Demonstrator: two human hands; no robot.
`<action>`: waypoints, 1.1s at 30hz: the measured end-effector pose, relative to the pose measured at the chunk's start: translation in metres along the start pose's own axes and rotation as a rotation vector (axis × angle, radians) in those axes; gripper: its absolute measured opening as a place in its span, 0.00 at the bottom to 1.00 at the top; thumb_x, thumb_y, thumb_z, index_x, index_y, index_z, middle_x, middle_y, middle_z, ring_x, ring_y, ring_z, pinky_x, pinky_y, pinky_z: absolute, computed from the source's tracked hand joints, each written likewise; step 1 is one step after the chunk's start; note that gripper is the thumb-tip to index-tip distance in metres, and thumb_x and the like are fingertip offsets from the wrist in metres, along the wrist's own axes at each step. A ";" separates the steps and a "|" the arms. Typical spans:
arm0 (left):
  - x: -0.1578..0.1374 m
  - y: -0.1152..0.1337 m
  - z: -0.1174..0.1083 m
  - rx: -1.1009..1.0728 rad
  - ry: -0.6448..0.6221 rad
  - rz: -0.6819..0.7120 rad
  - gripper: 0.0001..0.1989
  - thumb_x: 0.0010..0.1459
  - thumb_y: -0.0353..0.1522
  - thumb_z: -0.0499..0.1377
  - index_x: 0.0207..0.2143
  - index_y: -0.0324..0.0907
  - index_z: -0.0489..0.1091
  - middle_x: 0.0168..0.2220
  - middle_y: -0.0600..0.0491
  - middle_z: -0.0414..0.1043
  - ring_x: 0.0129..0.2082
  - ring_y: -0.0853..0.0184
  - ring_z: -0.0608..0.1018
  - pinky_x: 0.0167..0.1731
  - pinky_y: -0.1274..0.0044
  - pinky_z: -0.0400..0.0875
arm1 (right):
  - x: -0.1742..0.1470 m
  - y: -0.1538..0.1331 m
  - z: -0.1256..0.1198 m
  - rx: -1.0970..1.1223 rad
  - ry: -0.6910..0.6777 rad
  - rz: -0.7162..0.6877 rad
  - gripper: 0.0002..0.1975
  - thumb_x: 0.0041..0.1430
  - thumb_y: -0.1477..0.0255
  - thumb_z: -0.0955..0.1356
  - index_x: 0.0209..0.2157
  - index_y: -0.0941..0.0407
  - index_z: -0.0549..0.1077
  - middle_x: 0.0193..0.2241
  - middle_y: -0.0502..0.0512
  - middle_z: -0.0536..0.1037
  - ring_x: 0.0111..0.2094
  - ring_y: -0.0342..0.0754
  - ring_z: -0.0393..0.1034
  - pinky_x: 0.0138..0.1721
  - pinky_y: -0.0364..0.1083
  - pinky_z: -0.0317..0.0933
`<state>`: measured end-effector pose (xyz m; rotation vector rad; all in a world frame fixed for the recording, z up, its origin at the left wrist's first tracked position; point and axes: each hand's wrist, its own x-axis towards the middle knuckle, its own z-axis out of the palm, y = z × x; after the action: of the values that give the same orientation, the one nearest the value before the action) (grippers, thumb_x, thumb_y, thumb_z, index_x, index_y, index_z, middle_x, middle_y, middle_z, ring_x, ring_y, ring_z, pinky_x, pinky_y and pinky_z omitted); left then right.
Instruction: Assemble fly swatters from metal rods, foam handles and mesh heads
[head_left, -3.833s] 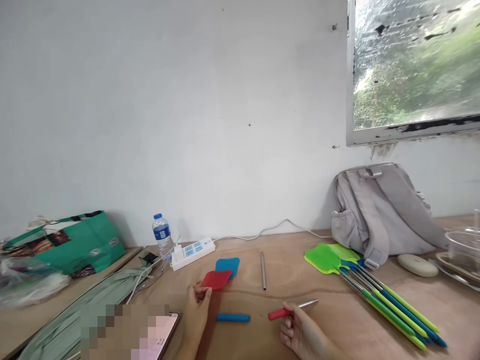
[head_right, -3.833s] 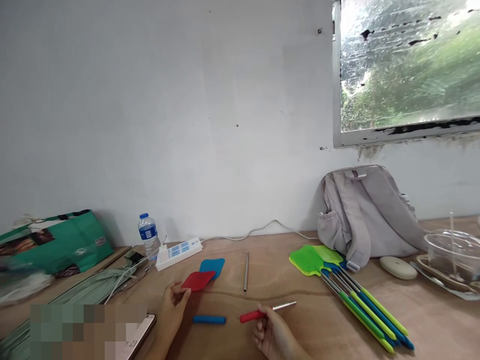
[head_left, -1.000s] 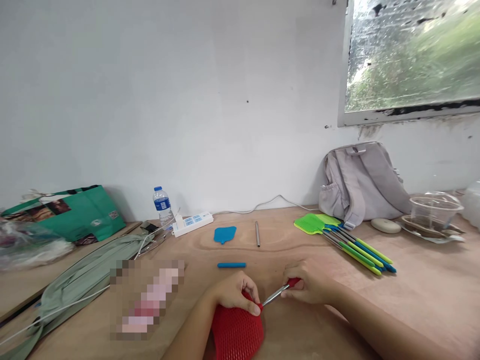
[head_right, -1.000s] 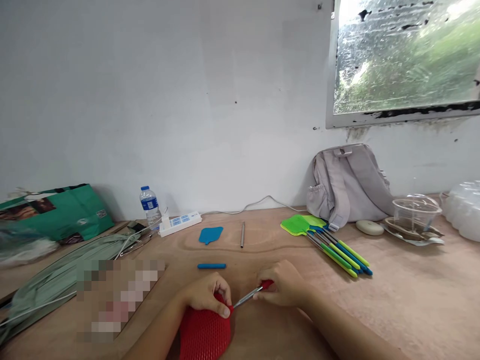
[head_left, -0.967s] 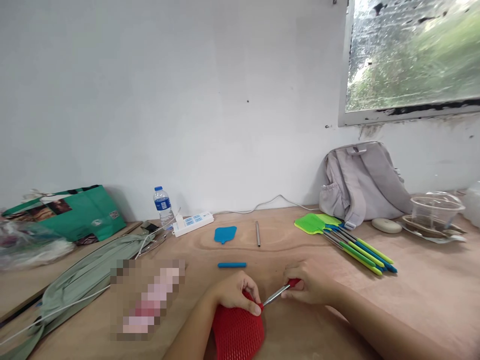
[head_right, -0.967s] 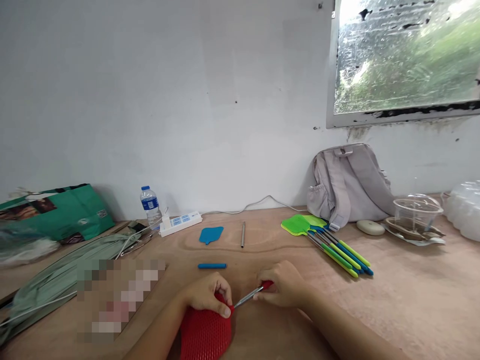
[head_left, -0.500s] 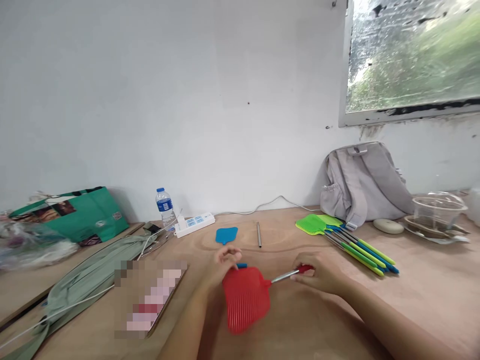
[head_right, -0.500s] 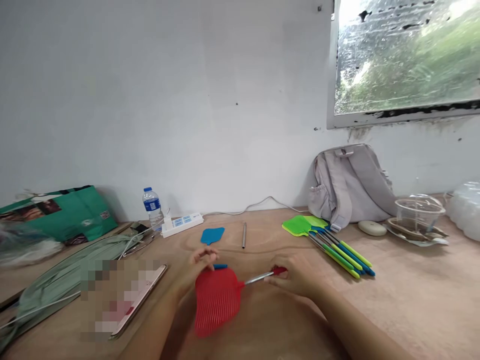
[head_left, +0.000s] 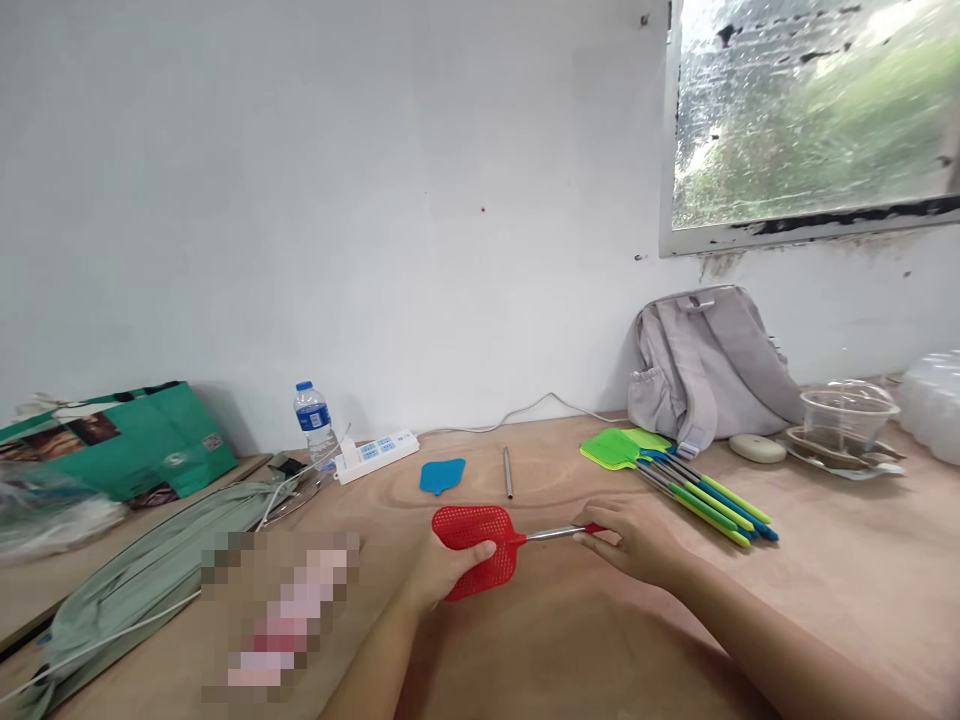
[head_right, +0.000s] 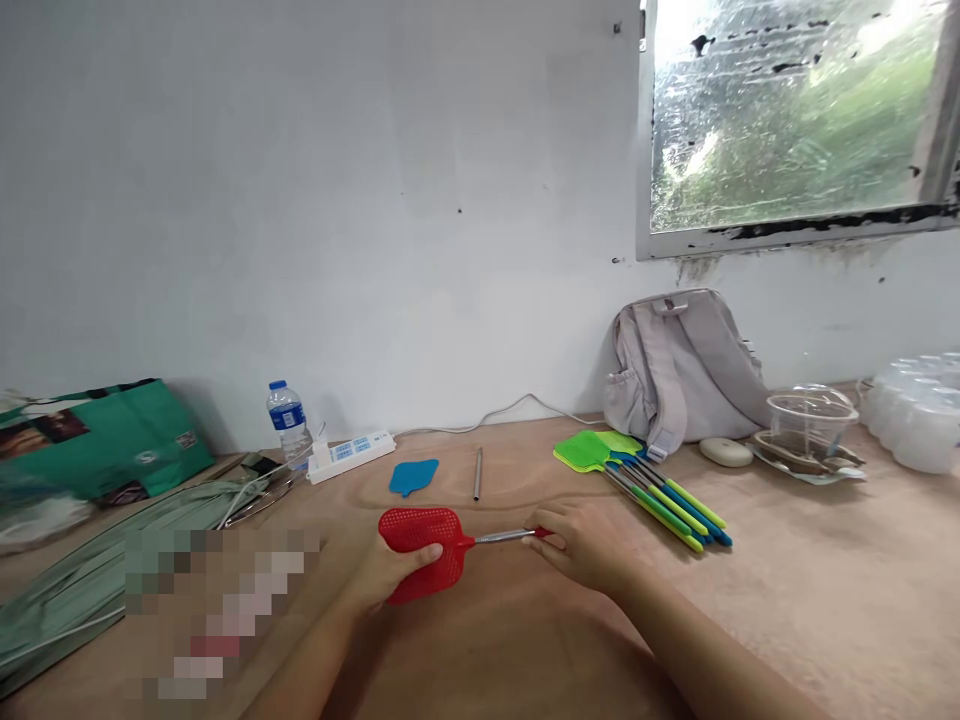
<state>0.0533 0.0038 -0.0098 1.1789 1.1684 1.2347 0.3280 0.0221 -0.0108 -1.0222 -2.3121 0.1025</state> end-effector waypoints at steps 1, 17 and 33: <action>0.001 -0.002 -0.001 0.033 0.007 0.005 0.18 0.33 0.32 0.70 0.31 0.40 0.74 0.34 0.49 0.77 0.35 0.60 0.77 0.36 0.71 0.72 | 0.000 0.000 0.001 -0.016 -0.013 0.010 0.11 0.57 0.60 0.61 0.31 0.51 0.71 0.26 0.54 0.74 0.29 0.49 0.66 0.30 0.44 0.53; 0.003 0.003 -0.006 -0.123 0.003 -0.006 0.21 0.32 0.37 0.69 0.30 0.39 0.71 0.30 0.50 0.77 0.32 0.59 0.78 0.33 0.70 0.72 | 0.003 -0.011 0.002 -0.030 -0.158 0.091 0.10 0.56 0.64 0.61 0.32 0.54 0.69 0.27 0.52 0.74 0.28 0.46 0.66 0.28 0.42 0.53; 0.030 -0.013 -0.040 0.815 0.140 0.284 0.16 0.38 0.21 0.56 0.32 0.42 0.74 0.36 0.51 0.68 0.41 0.61 0.70 0.45 0.71 0.61 | -0.001 0.066 -0.015 -0.202 0.269 0.444 0.11 0.55 0.67 0.59 0.37 0.54 0.67 0.31 0.56 0.75 0.32 0.50 0.69 0.32 0.45 0.58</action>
<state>0.0145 0.0339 -0.0248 1.9286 1.7361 1.0725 0.3793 0.0648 -0.0190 -1.5392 -1.8514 -0.0906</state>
